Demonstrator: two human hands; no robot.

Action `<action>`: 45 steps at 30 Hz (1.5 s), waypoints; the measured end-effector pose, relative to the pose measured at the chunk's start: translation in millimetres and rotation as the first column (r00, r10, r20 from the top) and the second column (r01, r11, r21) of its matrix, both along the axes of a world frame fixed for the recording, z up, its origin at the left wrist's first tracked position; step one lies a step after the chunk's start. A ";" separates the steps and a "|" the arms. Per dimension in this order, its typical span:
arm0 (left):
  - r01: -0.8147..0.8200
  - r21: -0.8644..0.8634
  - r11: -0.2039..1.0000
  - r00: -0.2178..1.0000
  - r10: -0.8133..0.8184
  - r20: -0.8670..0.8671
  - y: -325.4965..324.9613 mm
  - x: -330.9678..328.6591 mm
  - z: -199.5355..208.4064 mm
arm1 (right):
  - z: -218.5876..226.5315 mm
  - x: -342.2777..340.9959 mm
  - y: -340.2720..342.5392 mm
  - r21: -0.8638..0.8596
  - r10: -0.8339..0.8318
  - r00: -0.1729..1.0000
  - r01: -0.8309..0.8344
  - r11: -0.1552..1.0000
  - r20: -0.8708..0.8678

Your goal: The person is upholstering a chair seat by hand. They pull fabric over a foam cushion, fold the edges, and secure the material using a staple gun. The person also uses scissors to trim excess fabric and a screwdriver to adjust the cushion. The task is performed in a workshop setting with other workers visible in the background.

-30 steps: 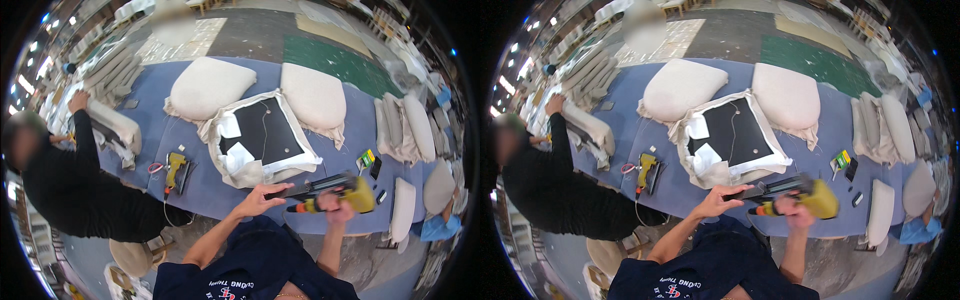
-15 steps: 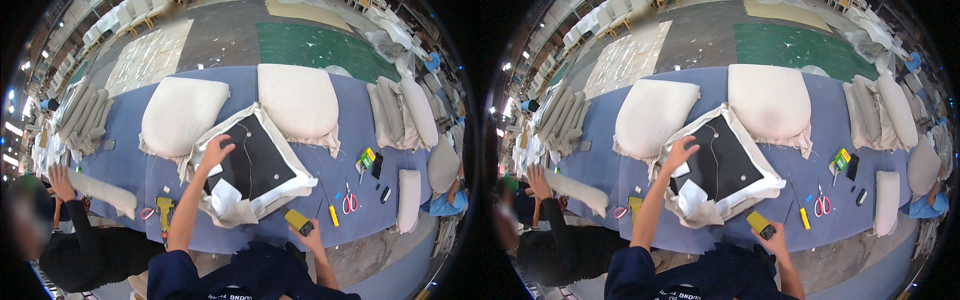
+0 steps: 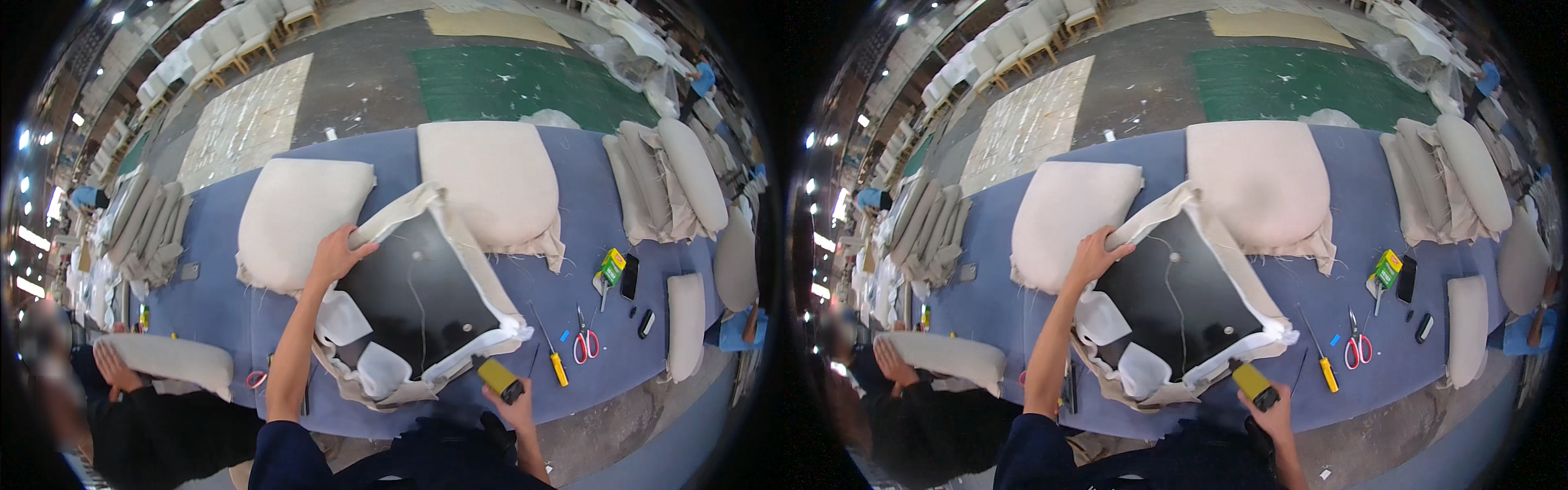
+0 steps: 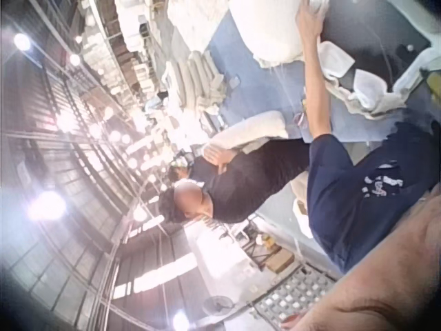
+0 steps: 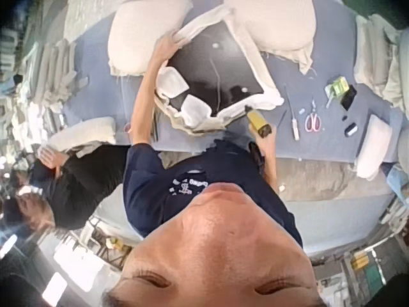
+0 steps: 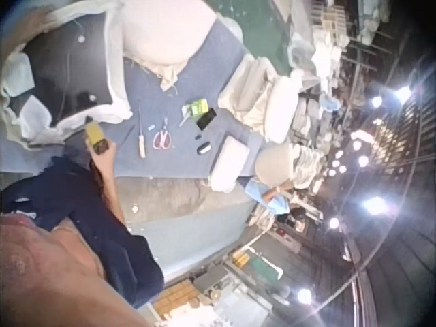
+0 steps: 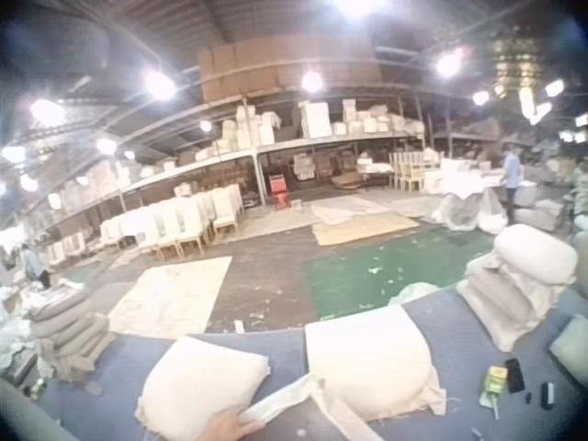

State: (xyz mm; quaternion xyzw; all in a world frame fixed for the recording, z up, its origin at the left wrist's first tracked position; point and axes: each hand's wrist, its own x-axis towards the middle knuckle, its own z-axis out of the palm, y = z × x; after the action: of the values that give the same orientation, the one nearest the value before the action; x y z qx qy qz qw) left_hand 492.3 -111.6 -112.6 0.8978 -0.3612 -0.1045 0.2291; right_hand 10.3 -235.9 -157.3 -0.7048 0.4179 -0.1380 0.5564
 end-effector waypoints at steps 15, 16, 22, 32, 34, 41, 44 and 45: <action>0.399 -0.466 0.790 0.644 -0.603 -0.470 -119.0 -212.6 143.7 | 115.5 -6.4 12.6 -0.230 -0.083 0.920 0.182 0.956 0.384; 0.334 -0.441 0.833 0.544 -0.552 -0.632 -124.8 -222.1 147.8 | 113.7 -8.0 15.1 -0.255 -0.081 0.918 0.191 0.948 0.388; 0.460 -0.313 0.831 0.646 -0.555 -0.524 -108.1 -224.1 159.9 | 117.2 19.1 17.7 -0.492 0.046 0.877 0.224 0.841 0.478; 0.439 0.081 0.895 0.862 -0.445 0.245 -72.2 -236.2 168.4 | 128.1 49.9 -13.2 -0.105 0.011 0.843 0.054 0.993 0.538; 0.464 0.041 0.885 0.837 -0.453 0.306 -72.6 -236.8 168.8 | 133.3 44.3 -19.9 0.055 -0.074 0.842 0.052 0.997 0.534; 0.505 0.044 0.862 0.802 -0.488 0.345 -74.3 -245.8 169.3 | 159.7 47.8 -35.5 -0.082 0.008 0.839 0.043 0.996 0.544; 0.517 0.060 0.854 0.793 -0.504 0.343 -72.2 -253.6 170.8 | 161.6 42.6 -32.4 -0.237 0.086 0.832 0.056 0.970 0.548; 0.522 0.062 0.850 0.788 -0.509 0.347 -72.7 -255.4 171.3 | 159.2 41.7 -35.6 -0.326 0.130 0.835 0.061 0.944 0.534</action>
State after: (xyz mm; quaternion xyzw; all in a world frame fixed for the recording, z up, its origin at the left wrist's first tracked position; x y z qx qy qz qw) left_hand 236.9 -184.3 58.7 0.7644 -0.6292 0.0056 0.1404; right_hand 52.0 -271.5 1.9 -0.7258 0.1989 -0.3917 0.5293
